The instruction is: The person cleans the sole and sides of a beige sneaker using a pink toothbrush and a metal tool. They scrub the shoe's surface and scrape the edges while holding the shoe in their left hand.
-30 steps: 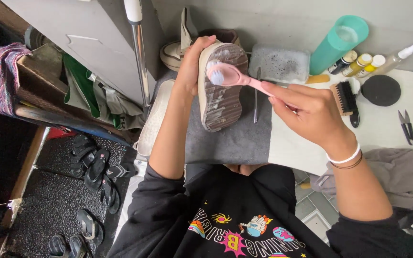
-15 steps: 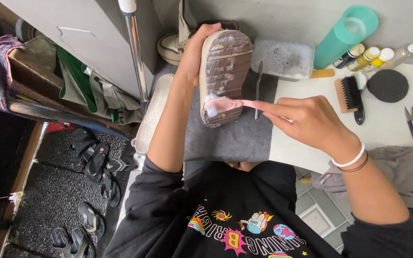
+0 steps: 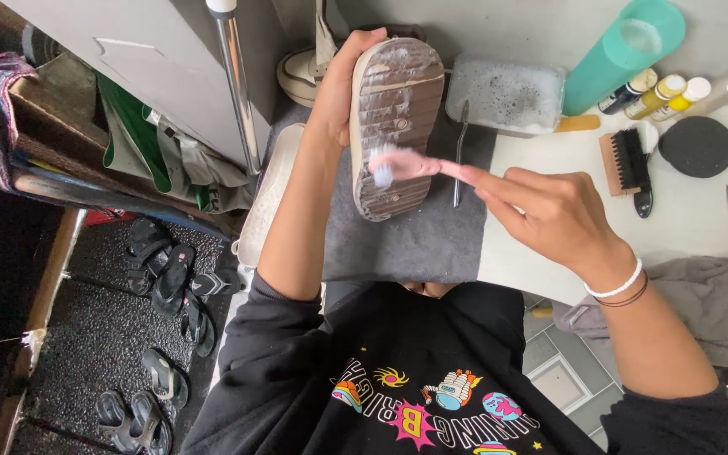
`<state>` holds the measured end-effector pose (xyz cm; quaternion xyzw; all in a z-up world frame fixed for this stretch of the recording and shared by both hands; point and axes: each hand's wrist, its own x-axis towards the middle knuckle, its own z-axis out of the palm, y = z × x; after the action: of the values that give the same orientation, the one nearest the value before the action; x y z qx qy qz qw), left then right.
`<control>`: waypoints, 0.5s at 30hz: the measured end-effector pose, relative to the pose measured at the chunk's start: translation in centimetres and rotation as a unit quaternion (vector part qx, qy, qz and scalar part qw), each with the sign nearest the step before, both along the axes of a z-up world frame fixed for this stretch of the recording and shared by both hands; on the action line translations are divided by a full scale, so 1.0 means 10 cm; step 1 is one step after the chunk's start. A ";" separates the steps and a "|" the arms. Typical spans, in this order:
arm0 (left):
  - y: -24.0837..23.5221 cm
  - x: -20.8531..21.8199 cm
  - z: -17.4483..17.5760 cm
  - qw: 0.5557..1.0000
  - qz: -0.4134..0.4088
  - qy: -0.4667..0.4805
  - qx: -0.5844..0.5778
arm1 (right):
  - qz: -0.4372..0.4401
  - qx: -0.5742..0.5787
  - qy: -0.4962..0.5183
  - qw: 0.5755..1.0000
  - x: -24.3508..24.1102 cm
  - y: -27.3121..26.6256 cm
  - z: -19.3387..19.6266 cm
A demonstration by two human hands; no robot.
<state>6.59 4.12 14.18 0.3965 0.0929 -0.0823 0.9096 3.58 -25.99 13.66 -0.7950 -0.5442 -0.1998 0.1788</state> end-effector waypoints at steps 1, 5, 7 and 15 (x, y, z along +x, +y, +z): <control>-0.01 0.03 0.02 1.000 -0.002 0.000 0.000 | -0.002 0.000 0.000 1.000 0.01 0.01 0.00; 0.02 0.01 0.00 1.000 0.012 0.000 0.004 | -0.001 -0.036 0.047 0.998 -0.05 0.05 -0.04; 0.04 0.05 -0.04 1.000 0.010 -0.016 -0.007 | -0.006 -0.052 0.040 0.998 -0.04 0.06 -0.07; 0.03 0.08 -0.08 1.000 0.013 -0.002 -0.022 | 0.004 -0.013 -0.015 1.000 -0.05 0.03 -0.20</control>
<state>7.42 4.39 13.35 0.3755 0.0943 -0.0713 0.9193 3.10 -25.64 11.62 -0.7916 -0.5529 -0.2043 0.1611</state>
